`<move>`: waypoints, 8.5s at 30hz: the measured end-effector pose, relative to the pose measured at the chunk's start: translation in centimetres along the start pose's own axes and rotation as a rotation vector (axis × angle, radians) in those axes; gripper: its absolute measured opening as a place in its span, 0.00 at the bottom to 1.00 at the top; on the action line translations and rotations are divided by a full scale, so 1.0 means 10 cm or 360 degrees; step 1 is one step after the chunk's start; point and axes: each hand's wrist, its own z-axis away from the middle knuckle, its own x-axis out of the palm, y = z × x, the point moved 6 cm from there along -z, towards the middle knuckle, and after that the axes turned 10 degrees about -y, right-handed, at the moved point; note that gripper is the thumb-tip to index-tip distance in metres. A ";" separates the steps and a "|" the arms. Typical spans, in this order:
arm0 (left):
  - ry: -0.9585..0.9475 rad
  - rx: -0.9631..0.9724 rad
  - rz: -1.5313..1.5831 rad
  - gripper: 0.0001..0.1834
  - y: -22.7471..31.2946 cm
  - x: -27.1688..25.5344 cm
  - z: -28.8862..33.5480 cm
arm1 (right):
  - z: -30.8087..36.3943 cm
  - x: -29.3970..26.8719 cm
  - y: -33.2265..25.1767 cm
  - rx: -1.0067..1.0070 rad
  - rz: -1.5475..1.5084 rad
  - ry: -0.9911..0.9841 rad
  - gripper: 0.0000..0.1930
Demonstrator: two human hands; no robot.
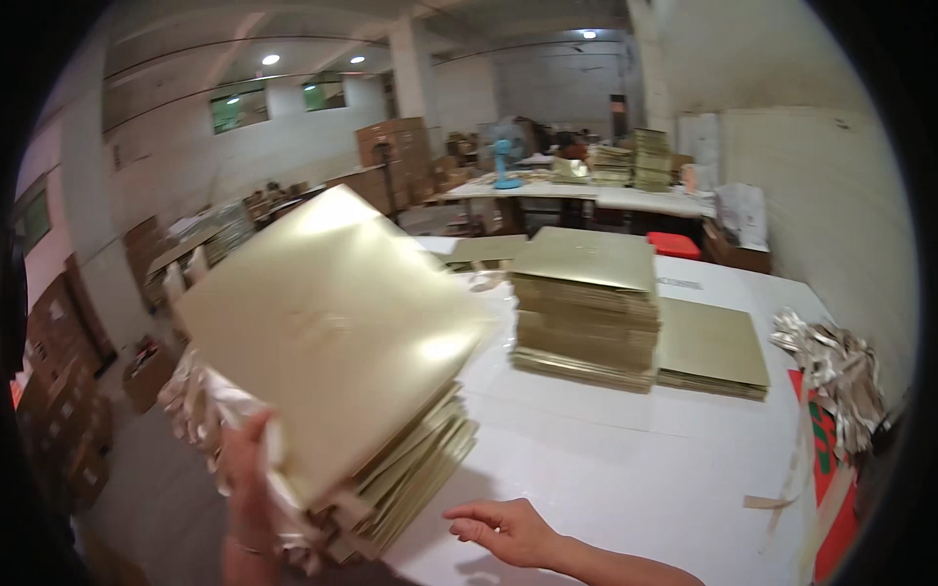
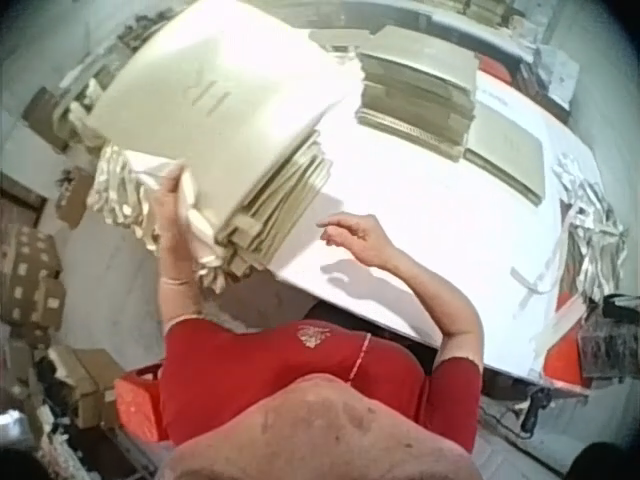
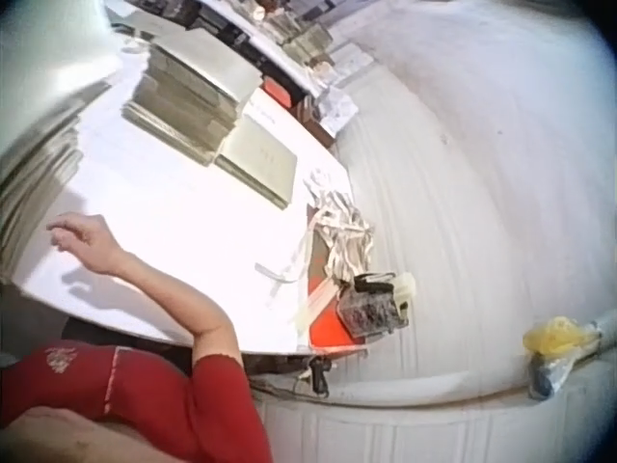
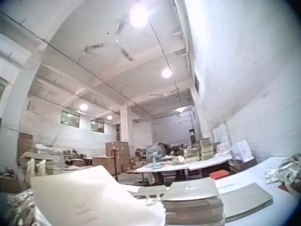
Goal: Assembling and gluing ribbon handles to gold-colored gift bags at a workstation.
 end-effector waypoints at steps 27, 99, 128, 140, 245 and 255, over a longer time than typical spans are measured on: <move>-0.0853 -0.0382 -0.2820 0.39 -0.26 0.39 -0.87 | 1.99 -3.58 1.42 0.0506 0.2423 0.1390 0.20; -0.1414 0.2295 -0.0617 0.10 -0.47 2.93 2.37 | 3.65 -0.92 0.60 0.0476 0.2324 0.1386 0.06; -0.1082 -0.1751 0.1019 0.26 -1.71 2.21 1.95 | 3.60 -0.68 0.86 0.0362 -0.0942 0.2221 0.05; -0.2976 0.1110 -0.1264 0.16 -1.11 4.37 2.80 | 2.93 -0.47 0.99 0.0416 -0.0921 0.1726 0.12; -0.2227 -0.1336 0.0190 0.09 -1.36 2.83 2.53 | 1.53 -1.04 0.38 0.0061 0.2018 0.0779 0.07; -0.1665 -0.1248 0.0297 0.04 -1.23 3.14 2.24 | 1.23 -1.58 1.18 0.0921 0.1082 0.0185 0.15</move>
